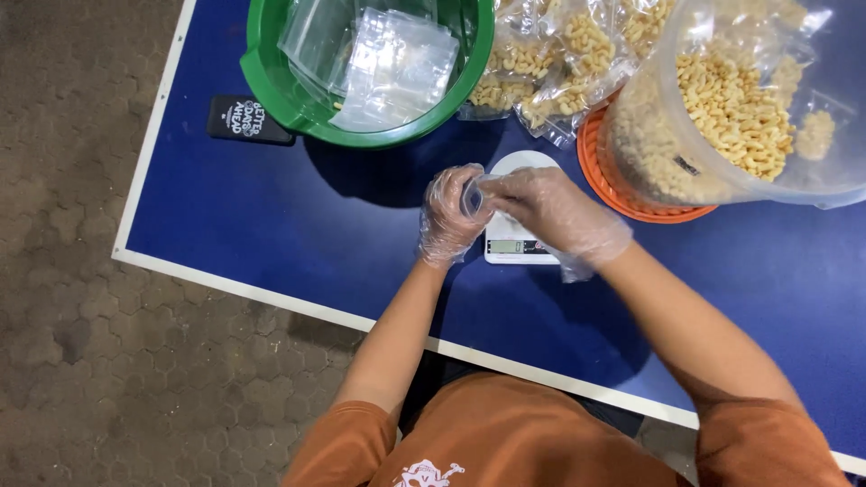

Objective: Weighing portions of snacks on a digital scale and placing them into small plastic bags for individual packaging.

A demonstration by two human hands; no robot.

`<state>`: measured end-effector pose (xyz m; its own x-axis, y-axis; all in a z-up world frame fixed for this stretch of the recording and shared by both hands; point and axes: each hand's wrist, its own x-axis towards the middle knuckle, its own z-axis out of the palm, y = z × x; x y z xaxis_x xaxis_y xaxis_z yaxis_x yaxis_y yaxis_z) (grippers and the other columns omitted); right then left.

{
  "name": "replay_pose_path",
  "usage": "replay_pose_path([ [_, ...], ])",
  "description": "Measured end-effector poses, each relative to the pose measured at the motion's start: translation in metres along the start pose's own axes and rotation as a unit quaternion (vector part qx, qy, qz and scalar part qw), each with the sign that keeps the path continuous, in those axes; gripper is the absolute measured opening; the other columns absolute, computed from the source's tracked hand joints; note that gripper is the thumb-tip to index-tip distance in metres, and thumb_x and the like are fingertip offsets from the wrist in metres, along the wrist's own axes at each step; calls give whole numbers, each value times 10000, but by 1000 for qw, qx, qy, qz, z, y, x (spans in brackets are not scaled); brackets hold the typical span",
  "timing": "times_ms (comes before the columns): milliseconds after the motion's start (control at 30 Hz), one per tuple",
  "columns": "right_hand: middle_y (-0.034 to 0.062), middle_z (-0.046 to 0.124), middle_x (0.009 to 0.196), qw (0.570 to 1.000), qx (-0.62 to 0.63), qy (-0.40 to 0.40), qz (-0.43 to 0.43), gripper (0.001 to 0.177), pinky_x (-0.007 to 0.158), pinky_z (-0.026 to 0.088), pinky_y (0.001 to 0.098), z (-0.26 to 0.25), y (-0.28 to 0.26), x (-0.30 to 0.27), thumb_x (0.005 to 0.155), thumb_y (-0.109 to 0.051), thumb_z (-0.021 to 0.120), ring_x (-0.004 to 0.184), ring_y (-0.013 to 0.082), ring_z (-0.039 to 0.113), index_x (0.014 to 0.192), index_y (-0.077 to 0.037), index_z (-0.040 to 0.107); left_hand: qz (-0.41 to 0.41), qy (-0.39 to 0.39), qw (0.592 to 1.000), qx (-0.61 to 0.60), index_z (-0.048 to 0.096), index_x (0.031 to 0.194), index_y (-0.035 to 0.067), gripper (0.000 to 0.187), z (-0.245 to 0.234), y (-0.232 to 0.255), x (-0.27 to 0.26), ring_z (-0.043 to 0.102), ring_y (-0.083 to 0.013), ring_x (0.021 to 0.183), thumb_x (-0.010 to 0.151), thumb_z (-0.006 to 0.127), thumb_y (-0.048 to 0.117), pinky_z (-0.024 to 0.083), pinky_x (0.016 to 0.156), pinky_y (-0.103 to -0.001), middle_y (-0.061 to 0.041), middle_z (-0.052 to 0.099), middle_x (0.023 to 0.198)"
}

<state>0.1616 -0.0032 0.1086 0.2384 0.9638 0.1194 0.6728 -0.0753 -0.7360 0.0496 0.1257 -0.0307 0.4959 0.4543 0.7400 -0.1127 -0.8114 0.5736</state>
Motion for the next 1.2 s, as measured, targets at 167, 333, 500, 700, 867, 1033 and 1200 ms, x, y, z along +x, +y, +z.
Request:
replay_pose_path([
  [167,186,765,915,998,16,13,62,319,822,575,512,13,3,5,922,-138,756,929,414,728,1239,-117,732,-19,9,1000,-5,604,1122,82,457,-3,5,1,695,-321,856,949,659,502,575,759,-424,-97,669,951],
  [333,174,774,955,996,-30,35,78,563,842,577,519,24,19,0,919,-180,780,947,395,731,1453,-156,602,-34,12,999,-18,612,1152,102,483,-6,7,6,694,-322,851,912,720,507,570,756,-433,-90,661,941],
  [500,196,774,988,996,-60,26,65,614,825,585,527,23,7,4,914,-197,776,936,409,740,1491,-170,567,-40,3,999,-6,605,1131,80,577,-2,-1,-1,689,-346,835,931,652,619,567,742,-441,-111,654,927],
  [700,283,727,1128,987,-73,126,-63,438,849,546,587,-51,-24,-3,956,-24,759,1029,505,682,1381,-6,656,-46,30,998,22,620,1122,126,377,0,-1,0,710,-271,856,924,721,431,576,755,-390,-47,691,975],
  [867,283,734,1229,968,-181,164,-64,242,902,555,417,-130,3,-39,1138,70,729,1034,344,707,1372,124,702,-49,27,997,47,586,1119,44,284,-5,10,8,675,-334,887,934,717,214,550,823,-454,-141,694,1065],
  [1033,164,721,1187,976,-48,164,133,79,922,571,292,-174,26,-58,1191,33,684,967,187,690,1262,59,709,-42,19,998,47,594,1116,37,264,-5,11,7,680,-324,892,932,711,187,549,848,-447,-139,695,1068],
  [1200,99,605,1470,839,-145,-44,522,302,1056,492,582,-187,-2,-30,1036,-255,669,1232,385,609,1321,-169,721,-37,8,998,52,610,1149,42,277,-4,8,5,688,-340,933,942,696,204,538,896,-453,-141,703,1099],
])
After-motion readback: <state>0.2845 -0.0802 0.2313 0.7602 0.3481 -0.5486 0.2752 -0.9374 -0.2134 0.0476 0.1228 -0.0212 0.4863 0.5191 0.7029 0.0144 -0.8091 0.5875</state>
